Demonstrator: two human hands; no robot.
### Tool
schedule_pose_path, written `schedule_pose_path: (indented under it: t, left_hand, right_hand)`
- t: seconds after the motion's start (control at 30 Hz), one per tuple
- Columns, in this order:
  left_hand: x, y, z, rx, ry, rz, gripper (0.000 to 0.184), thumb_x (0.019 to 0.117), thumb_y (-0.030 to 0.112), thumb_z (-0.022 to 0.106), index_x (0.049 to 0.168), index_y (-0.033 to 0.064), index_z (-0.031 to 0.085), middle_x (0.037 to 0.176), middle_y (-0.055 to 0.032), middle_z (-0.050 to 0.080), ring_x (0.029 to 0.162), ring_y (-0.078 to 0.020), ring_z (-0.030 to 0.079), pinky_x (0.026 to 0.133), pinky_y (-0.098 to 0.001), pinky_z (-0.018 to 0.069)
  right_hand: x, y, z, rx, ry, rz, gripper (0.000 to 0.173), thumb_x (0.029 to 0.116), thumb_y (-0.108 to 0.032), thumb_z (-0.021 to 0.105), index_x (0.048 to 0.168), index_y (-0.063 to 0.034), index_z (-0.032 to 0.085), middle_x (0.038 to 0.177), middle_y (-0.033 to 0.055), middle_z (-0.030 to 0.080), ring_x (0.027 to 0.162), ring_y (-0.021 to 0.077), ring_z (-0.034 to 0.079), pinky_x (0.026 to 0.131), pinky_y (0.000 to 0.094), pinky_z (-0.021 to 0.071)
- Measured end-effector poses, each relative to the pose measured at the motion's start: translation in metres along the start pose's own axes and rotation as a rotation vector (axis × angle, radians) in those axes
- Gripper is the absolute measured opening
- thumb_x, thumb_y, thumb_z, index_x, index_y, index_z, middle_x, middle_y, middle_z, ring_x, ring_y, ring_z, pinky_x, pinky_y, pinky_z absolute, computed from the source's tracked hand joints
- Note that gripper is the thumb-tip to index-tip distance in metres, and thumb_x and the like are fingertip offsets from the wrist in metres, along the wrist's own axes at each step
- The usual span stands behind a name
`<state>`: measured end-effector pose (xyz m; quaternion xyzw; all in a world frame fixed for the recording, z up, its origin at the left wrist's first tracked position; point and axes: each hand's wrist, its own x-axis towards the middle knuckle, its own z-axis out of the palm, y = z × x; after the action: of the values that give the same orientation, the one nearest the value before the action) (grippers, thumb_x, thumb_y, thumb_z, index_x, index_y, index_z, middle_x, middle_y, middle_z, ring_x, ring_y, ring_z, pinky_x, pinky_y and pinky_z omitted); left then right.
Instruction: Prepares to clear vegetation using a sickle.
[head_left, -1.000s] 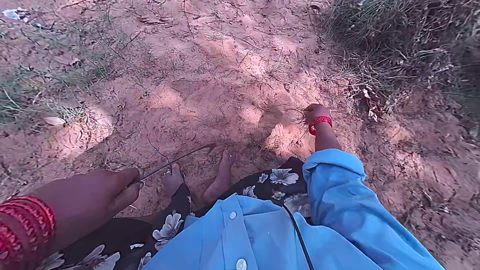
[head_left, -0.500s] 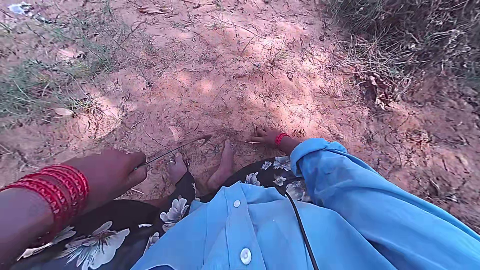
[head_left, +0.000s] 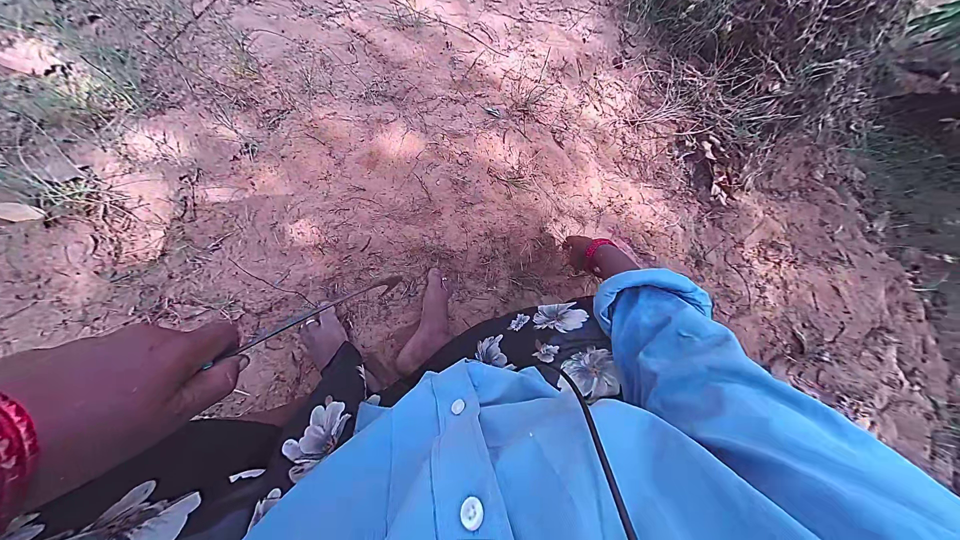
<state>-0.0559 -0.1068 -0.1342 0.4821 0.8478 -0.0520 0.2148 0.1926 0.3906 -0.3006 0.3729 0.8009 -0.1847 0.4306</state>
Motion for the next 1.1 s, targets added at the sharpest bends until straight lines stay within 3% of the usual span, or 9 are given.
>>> schedule_pose_path:
  t: [0.07,0.17,0.23,0.3,0.57,0.63,0.73,0.83,1.1]
  left_hand:
    - [0.003,0.012,-0.043,-0.119,-0.328,-0.013,0.038,0.1047,0.024,0.04,0.101,-0.0072,0.061,0.073,-0.022,0.061,0.072,-0.0399,0.065,0.061,-0.0573,0.0481]
    - [-0.011,0.025,-0.033,-0.258,-0.14,-0.04,0.045,0.1034,0.022,0.04,0.104,-0.0195,0.057,0.087,-0.0382,0.06,0.085,-0.0551,0.062,0.07,-0.0667,0.0448]
    - [-0.008,0.05,-0.018,-0.302,0.079,-0.248,0.036,0.0957,0.017,0.046,0.088,-0.0149,0.06,0.078,-0.0319,0.058,0.079,-0.0451,0.059,0.07,-0.0566,0.0438]
    - [-0.02,0.03,-0.023,-0.278,0.003,-0.017,0.046,0.1005,0.025,0.038,0.096,-0.016,0.058,0.079,-0.0335,0.059,0.077,-0.0508,0.061,0.064,-0.0633,0.0431]
    - [-0.008,0.013,-0.035,-0.158,-0.28,-0.027,0.035,0.1057,0.02,0.044,0.096,-0.0082,0.062,0.075,-0.024,0.062,0.074,-0.04,0.065,0.065,-0.0576,0.0499]
    - [-0.008,-0.009,-0.015,-0.182,-0.148,0.148,0.035,0.1001,0.02,0.046,0.084,-0.0091,0.058,0.064,-0.0247,0.057,0.059,-0.0441,0.062,0.05,-0.0596,0.0443]
    - [0.005,0.011,-0.046,-0.158,-0.51,-0.118,0.04,0.111,0.022,0.042,0.116,-0.0132,0.059,0.097,-0.0359,0.064,0.095,-0.0536,0.065,0.082,-0.0682,0.048]
    - [0.01,-0.038,0.035,-0.078,-0.294,-0.221,0.031,0.1022,0.025,0.053,0.101,-0.0007,0.07,0.081,-0.0239,0.068,0.077,-0.0452,0.069,0.067,-0.063,0.0526]
    - [0.045,0.027,0.004,-0.189,-0.393,-0.903,0.027,0.1043,-0.002,0.044,0.115,-0.016,0.065,0.108,-0.0316,0.068,0.105,-0.0425,0.065,0.096,-0.0467,0.0493]
  right_hand:
    - [-0.025,-0.033,0.003,-0.025,-0.137,0.033,0.041,0.1074,-0.012,0.052,0.141,0.0115,0.051,0.144,0.0323,0.053,0.137,0.0453,0.051,0.113,0.0607,0.0381]
    - [-0.049,-0.076,0.019,0.188,-0.153,0.105,0.069,0.1092,-0.046,0.048,0.146,0.0129,0.046,0.154,0.0323,0.044,0.147,0.0427,0.04,0.121,0.0557,0.0286]
    - [-0.018,-0.079,0.041,0.209,-0.092,0.087,0.087,0.1,-0.064,0.053,0.139,0.0132,0.054,0.146,0.0327,0.052,0.141,0.043,0.047,0.116,0.0586,0.035]
    - [-0.009,-0.088,0.051,0.273,-0.068,0.074,0.092,0.0963,-0.066,0.059,0.141,0.0139,0.049,0.147,0.0317,0.051,0.141,0.0408,0.048,0.116,0.0564,0.0371]
    - [-0.031,-0.14,0.062,0.101,-0.073,0.037,0.111,0.0894,-0.039,0.08,0.158,0.0107,0.008,0.158,0.0361,0.03,0.146,0.0425,0.041,0.117,0.0504,0.0384]
    - [-0.024,-0.138,0.063,0.135,-0.037,0.015,0.101,0.0899,-0.027,0.08,0.16,0.0059,0.015,0.159,0.0359,0.027,0.144,0.0435,0.042,0.115,0.0502,0.041]
    - [-0.015,-0.129,0.05,0.151,0.02,-0.122,0.064,0.095,-0.012,0.068,0.151,0.0048,0.041,0.152,0.0333,0.043,0.141,0.0437,0.047,0.114,0.0546,0.0403]
    - [-0.005,-0.13,0.014,0.246,0.213,-0.243,0.044,0.0965,-0.007,0.066,0.136,0.0077,0.057,0.138,0.0304,0.058,0.134,0.0419,0.055,0.113,0.0555,0.0411]
    - [0.058,-0.083,-0.089,0.473,0.614,-0.097,0.065,0.0896,0.004,0.068,0.149,0.0036,0.042,0.142,0.0354,0.053,0.131,0.0503,0.055,0.106,0.0646,0.0448]
